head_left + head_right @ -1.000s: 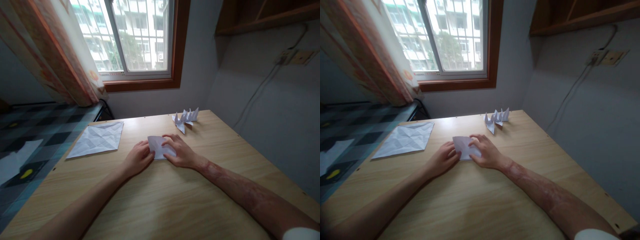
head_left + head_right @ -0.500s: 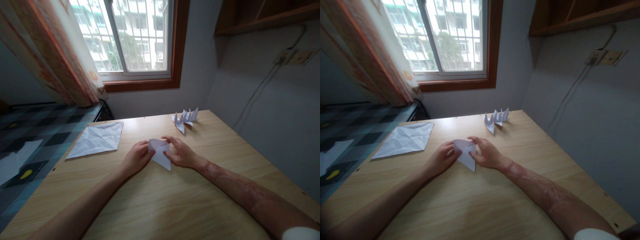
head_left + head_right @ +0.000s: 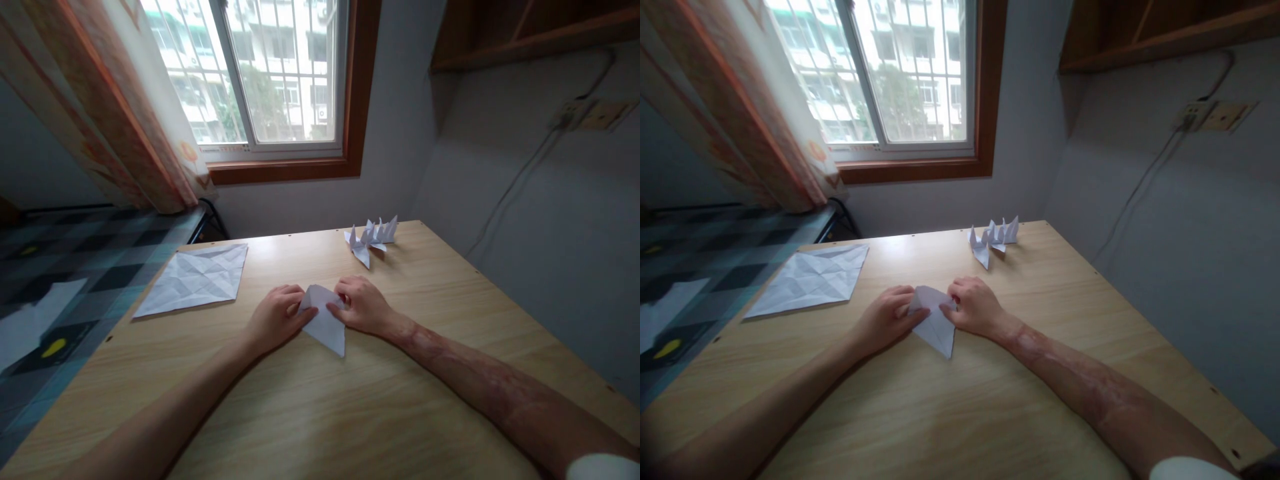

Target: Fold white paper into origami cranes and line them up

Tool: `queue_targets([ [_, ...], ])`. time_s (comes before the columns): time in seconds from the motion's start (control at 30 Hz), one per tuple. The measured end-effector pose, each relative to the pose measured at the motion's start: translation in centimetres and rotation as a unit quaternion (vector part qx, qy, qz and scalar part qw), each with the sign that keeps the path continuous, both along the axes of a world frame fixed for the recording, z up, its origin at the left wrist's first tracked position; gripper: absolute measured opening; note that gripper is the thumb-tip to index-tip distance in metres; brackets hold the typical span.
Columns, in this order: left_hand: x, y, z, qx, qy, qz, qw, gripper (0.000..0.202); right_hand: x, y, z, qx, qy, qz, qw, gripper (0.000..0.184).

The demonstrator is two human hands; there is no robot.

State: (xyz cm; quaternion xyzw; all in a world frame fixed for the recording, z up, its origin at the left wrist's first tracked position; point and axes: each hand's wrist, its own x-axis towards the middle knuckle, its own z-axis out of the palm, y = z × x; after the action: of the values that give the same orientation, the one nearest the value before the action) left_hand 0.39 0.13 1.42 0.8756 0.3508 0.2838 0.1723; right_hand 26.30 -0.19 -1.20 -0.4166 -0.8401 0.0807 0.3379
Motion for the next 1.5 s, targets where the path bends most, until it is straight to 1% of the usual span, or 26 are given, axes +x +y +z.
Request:
queue_targets([
  [0.1, 0.1, 0.0, -0.2, 0.009, 0.003, -0.001, 1.000, 0.034, -0.1, -0.1, 0.0, 0.021, -0.012, 0.008, 1.000, 0.033],
  [0.27, 0.0, 0.2, -0.3, 0.003, -0.017, 0.001, 1.000, 0.047, -0.3, -0.7, 0.3, 0.069, -0.012, 0.069, 0.995, 0.023],
  [0.33, 0.0, 0.2, -0.3, 0.001, -0.016, 0.006, 1.000, 0.049, -0.4, -0.9, 0.6, 0.067, -0.007, 0.102, 0.993, 0.021],
  [0.47, 0.1, 0.1, -0.2, 0.015, -0.012, 0.039, 0.999, 0.051, -0.5, -1.2, 0.8, 0.053, -0.006, 0.154, 0.987, 0.021],
  [0.57, 0.1, 0.1, -0.3, 0.005, -0.016, 0.037, 0.999, 0.046, -0.5, -1.2, 0.7, 0.048, 0.005, 0.153, 0.987, 0.020],
  [0.7, 0.1, 0.2, -0.5, -0.050, -0.040, -0.018, 0.998, 0.034, -0.5, -0.9, 0.4, 0.037, 0.029, 0.111, 0.993, 0.018],
  [0.77, 0.1, 0.2, -0.6, -0.064, -0.052, -0.041, 0.996, 0.034, -0.4, -0.7, 0.2, 0.030, 0.034, 0.090, 0.995, 0.020],
  [0.87, 0.2, 0.0, -0.5, -0.060, -0.057, -0.050, 0.995, 0.037, -0.4, -0.4, 0.0, 0.027, 0.029, 0.077, 0.996, 0.028],
  [0.93, 0.4, -0.2, -0.4, -0.054, -0.055, -0.045, 0.996, 0.040, -0.5, -0.4, 0.0, 0.034, 0.016, 0.077, 0.996, 0.034],
  [1.0, 0.7, -0.4, -0.3, -0.045, -0.052, -0.026, 0.997, 0.043, -0.6, -0.6, 0.1, 0.046, 0.002, 0.085, 0.995, 0.035],
  [1.13, 1.0, -0.5, -0.4, -0.018, -0.023, 0.031, 0.999, 0.050, -0.8, -1.1, 0.6, 0.059, 0.005, 0.116, 0.992, 0.029],
  [1.2, 1.0, -0.4, -0.6, -0.029, -0.007, 0.047, 0.998, 0.052, -0.7, -1.4, 0.9, 0.051, 0.010, 0.149, 0.987, 0.025],
  [1.3, 0.9, -0.1, -1.1, -0.062, 0.000, 0.056, 0.996, 0.057, -0.6, -1.5, 1.4, 0.032, 0.007, 0.194, 0.980, 0.014],
  [1.43, 0.7, 0.2, -1.2, -0.085, -0.013, 0.050, 0.995, 0.060, -0.5, -1.5, 1.3, 0.026, 0.005, 0.197, 0.980, 0.006],
  [1.5, 0.7, 0.1, -1.0, -0.094, -0.018, 0.045, 0.994, 0.063, -0.5, -1.4, 1.0, 0.036, -0.011, 0.196, 0.980, 0.006],
])
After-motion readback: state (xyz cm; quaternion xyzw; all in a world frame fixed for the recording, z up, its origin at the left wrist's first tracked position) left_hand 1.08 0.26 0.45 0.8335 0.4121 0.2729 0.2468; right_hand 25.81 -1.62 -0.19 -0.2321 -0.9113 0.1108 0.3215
